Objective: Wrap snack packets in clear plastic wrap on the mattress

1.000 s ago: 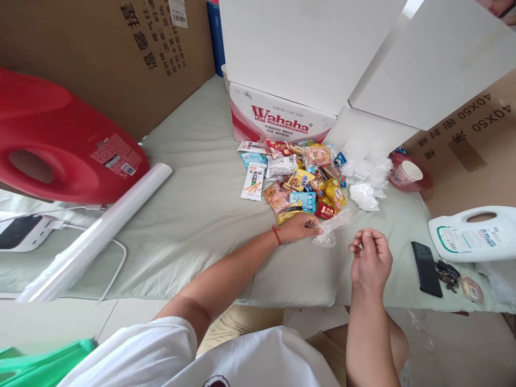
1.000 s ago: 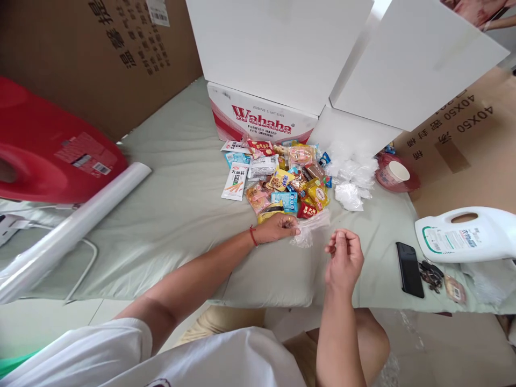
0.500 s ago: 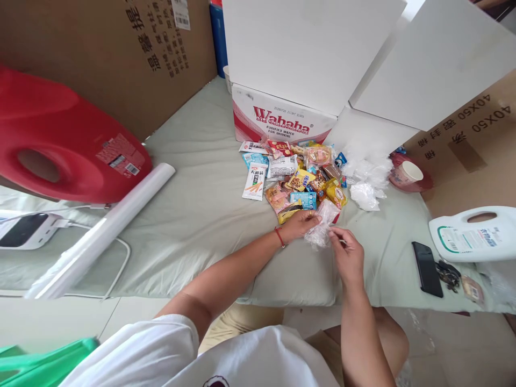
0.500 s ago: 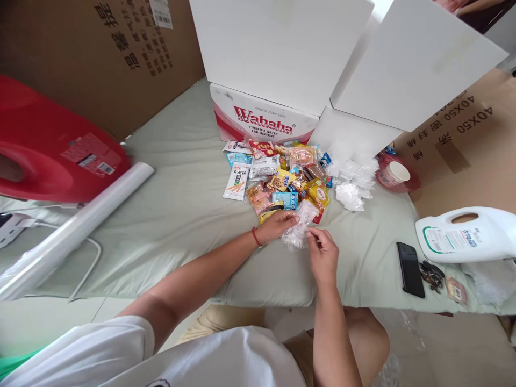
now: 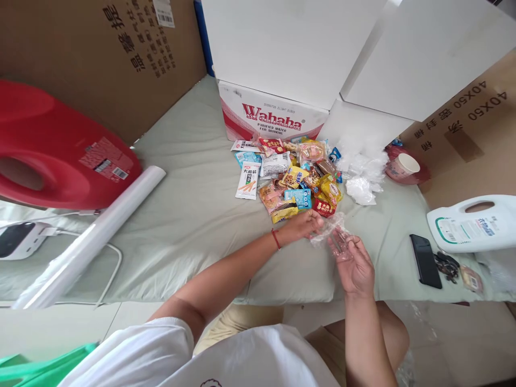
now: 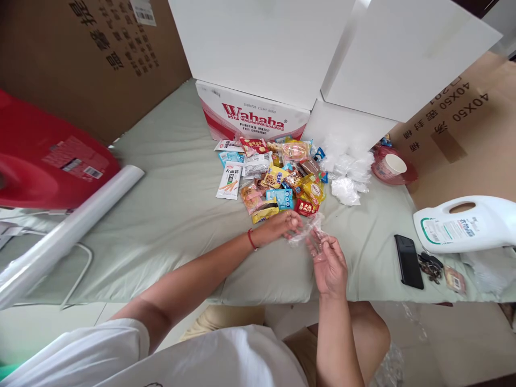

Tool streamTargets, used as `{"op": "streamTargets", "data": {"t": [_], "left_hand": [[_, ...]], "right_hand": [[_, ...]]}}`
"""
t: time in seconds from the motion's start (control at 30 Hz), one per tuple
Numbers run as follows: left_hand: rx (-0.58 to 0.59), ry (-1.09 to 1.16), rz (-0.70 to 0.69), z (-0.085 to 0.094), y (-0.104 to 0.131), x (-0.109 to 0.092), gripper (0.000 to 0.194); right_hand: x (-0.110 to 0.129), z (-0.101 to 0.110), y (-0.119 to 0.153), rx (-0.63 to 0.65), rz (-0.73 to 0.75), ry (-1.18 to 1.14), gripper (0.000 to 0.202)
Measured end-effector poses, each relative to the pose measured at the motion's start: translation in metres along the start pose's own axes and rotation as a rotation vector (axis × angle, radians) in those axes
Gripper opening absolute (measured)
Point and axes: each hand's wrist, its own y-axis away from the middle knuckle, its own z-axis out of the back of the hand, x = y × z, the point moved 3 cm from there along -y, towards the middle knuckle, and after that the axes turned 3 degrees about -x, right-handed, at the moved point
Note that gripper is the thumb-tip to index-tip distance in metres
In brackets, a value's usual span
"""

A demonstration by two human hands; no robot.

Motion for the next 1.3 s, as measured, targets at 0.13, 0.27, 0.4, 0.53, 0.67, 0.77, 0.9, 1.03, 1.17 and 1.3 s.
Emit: {"op": "streamTargets", "data": {"t": [0.13, 0.27, 0.4, 0.53, 0.67, 0.77, 0.9, 1.03, 1.17, 1.3], "left_hand": [[-0.046, -0.085, -0.072, 0.000, -0.003, 0.008, 0.081], [0.025, 0.008, 0.008, 0.009, -0.009, 0.010, 0.070], [-0.005, 0.120, -0.039, 0.017, -0.009, -0.001, 0.064], [-0.017, 0.206, -0.079, 0.012, -0.004, -0.008, 0.059], [0.017, 0.121, -0.077, 0.002, -0.003, -0.002, 0.073], [0.059, 0.058, -0.058, -0.002, -0.004, 0.004, 0.061], [-0.025, 0.158, -0.014, 0.006, -0.006, 0.001, 0.048], [-0.078, 0.287, 0.044, 0.008, -0.006, -0.004, 0.049], [-0.179, 0.144, -0.018, 0.005, -0.006, 0.000, 0.039], [-0.225, 0.049, -0.005, 0.004, -0.007, 0.006, 0.028]], "right_hand": [[0.003, -0.014, 0.000, 0.083, -0.054, -0.055, 0.021], [0.006, 0.001, -0.010, -0.027, -0.036, -0.100, 0.019], [0.011, 0.023, -0.018, -0.169, 0.001, -0.104, 0.022], [0.012, 0.025, -0.018, -0.164, 0.042, -0.078, 0.028], [0.006, 0.009, -0.011, -0.107, 0.015, -0.028, 0.036], [0.004, -0.005, -0.004, -0.057, -0.030, 0.044, 0.038], [0.010, -0.009, -0.001, -0.024, -0.068, 0.157, 0.039], [0.016, 0.002, -0.007, -0.114, -0.097, 0.226, 0.046], [0.020, 0.013, -0.014, -0.225, 0.044, 0.337, 0.048], [0.021, 0.021, -0.013, -0.314, 0.279, 0.422, 0.049]]}}
